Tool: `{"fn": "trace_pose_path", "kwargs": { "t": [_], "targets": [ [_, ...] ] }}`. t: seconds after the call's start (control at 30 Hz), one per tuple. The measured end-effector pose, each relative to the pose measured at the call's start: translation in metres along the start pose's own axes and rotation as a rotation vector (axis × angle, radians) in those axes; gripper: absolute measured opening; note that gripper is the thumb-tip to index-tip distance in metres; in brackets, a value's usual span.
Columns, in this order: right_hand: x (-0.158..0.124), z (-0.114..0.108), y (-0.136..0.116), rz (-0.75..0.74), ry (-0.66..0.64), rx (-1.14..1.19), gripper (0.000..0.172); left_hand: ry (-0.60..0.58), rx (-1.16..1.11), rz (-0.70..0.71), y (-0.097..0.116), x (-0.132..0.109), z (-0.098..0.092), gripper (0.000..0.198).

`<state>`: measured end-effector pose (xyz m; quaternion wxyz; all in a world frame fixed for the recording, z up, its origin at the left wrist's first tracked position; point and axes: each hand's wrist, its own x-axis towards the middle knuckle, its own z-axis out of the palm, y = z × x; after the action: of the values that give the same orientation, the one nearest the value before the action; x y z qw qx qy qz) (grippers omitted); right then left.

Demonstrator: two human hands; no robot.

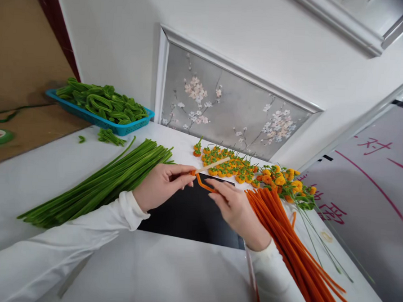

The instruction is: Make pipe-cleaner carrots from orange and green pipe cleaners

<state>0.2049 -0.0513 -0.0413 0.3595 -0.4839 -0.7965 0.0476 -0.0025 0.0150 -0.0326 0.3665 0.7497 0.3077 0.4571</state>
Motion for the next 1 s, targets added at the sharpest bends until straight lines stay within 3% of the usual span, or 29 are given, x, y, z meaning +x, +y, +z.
{"fn": "trace_pose_path", "kwargs": {
  "t": [0.13, 0.27, 0.47, 0.77, 0.87, 1.0],
  "targets": [
    [-0.001, 0.015, -0.018, 0.02, -0.041, -0.071, 0.026, -0.021, 0.138, 0.061, 0.001, -0.003, 0.001, 0.023],
    [-0.004, 0.012, -0.032, -0.003, -0.109, -0.206, 0.025, -0.013, 0.352, 0.218, -0.004, -0.005, 0.001, 0.02],
    [-0.005, 0.007, -0.033, -0.058, -0.003, -0.344, 0.024, -0.064, 0.528, 0.418, -0.012, -0.009, 0.004, 0.02],
    [-0.001, -0.001, -0.018, 0.007, 0.015, -0.164, 0.022, -0.33, 0.535, 0.467, -0.012, -0.014, 0.01, 0.018],
    [0.0, -0.006, -0.008, 0.081, -0.045, -0.045, 0.02, -0.412, 0.5, 0.454, -0.01, -0.015, 0.01, 0.019],
    [0.0, -0.011, 0.006, 0.209, -0.225, 0.145, 0.028, -0.459, 0.391, 0.47, -0.006, -0.015, 0.009, 0.019]
  ]
}}
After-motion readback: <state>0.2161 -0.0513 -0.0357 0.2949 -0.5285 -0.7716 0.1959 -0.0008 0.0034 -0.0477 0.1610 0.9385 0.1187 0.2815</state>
